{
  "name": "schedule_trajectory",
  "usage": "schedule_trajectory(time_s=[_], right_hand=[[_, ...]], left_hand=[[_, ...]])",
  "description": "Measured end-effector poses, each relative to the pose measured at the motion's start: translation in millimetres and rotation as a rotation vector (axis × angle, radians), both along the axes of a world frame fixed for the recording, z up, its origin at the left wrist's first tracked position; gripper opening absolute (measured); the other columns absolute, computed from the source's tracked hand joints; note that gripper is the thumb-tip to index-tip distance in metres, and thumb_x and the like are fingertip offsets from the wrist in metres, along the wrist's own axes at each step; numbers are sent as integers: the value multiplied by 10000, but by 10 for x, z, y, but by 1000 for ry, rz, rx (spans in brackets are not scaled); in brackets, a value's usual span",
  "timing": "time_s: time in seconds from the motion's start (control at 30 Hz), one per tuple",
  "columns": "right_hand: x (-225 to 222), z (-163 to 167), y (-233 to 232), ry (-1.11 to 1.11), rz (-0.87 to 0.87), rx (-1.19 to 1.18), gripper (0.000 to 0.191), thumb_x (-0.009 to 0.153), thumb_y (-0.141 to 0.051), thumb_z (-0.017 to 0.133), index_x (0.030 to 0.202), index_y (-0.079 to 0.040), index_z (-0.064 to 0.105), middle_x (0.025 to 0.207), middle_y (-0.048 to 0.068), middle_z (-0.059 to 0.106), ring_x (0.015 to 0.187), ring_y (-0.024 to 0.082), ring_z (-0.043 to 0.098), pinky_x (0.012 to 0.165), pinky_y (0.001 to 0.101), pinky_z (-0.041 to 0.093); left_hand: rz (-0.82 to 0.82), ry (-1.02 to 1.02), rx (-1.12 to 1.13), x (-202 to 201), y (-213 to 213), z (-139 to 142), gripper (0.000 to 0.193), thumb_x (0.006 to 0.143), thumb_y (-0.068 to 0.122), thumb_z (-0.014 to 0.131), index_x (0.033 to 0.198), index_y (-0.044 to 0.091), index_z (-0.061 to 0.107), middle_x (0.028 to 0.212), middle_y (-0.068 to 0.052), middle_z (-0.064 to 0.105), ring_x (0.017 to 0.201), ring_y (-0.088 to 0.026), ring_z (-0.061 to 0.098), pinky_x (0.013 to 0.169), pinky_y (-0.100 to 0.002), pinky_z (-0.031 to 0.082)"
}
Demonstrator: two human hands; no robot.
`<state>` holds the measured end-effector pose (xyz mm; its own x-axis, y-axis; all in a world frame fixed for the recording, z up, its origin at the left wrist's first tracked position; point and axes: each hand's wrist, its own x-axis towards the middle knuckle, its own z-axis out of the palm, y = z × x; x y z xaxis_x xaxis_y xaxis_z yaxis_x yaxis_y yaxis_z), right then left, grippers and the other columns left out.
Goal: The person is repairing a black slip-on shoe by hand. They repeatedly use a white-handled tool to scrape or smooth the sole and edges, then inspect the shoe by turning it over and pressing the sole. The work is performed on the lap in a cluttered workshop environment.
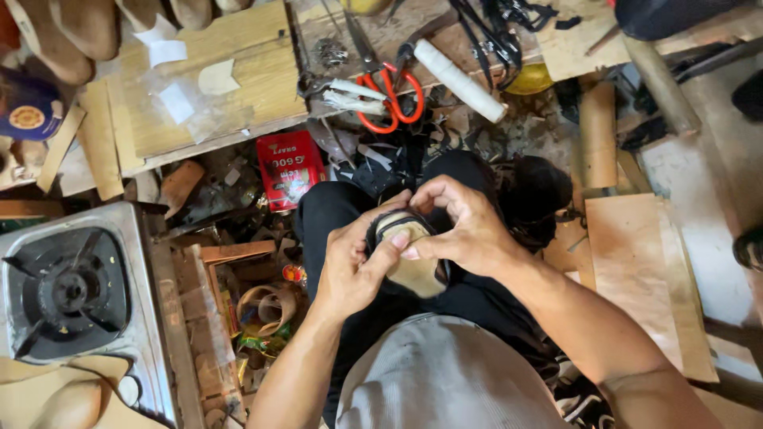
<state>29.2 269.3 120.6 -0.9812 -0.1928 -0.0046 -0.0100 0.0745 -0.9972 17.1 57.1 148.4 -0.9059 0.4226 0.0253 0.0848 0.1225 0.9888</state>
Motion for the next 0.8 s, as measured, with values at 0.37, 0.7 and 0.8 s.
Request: schedule_trajectory(time_s=[0.37, 0.7, 0.8], right_hand=[[469, -1011, -29, -532, 146, -313, 905, 831, -266, 772, 1578, -20, 323, 1575, 116, 446, 1441, 192, 430, 1163, 335, 335], [599, -1269, -109, -875, 6, -107, 486, 856, -243, 764, 1265, 2, 665, 1096, 82, 724, 948, 170, 658, 780, 332, 546], [616, -1251, -121, -923, 34, -131, 432, 881, -249, 727, 1231, -2, 665, 1101, 89, 737, 961, 175, 694, 802, 345, 582]], left_hand=[[521, -389, 431, -420, -684, -949, 219, 983, 175, 656, 1110, 4, 706, 1003, -48, 753, 849, -120, 680, 787, -279, 540], [551, -423, 473, -390, -734, -1283, 217, 973, 171, 673, 1115, 9, 706, 1019, -46, 748, 883, -126, 684, 824, -285, 543], [559, -402, 463, -327, -759, -1353, 226, 984, 170, 677, 1132, 2, 708, 1041, -42, 747, 913, -116, 677, 856, -277, 533]])
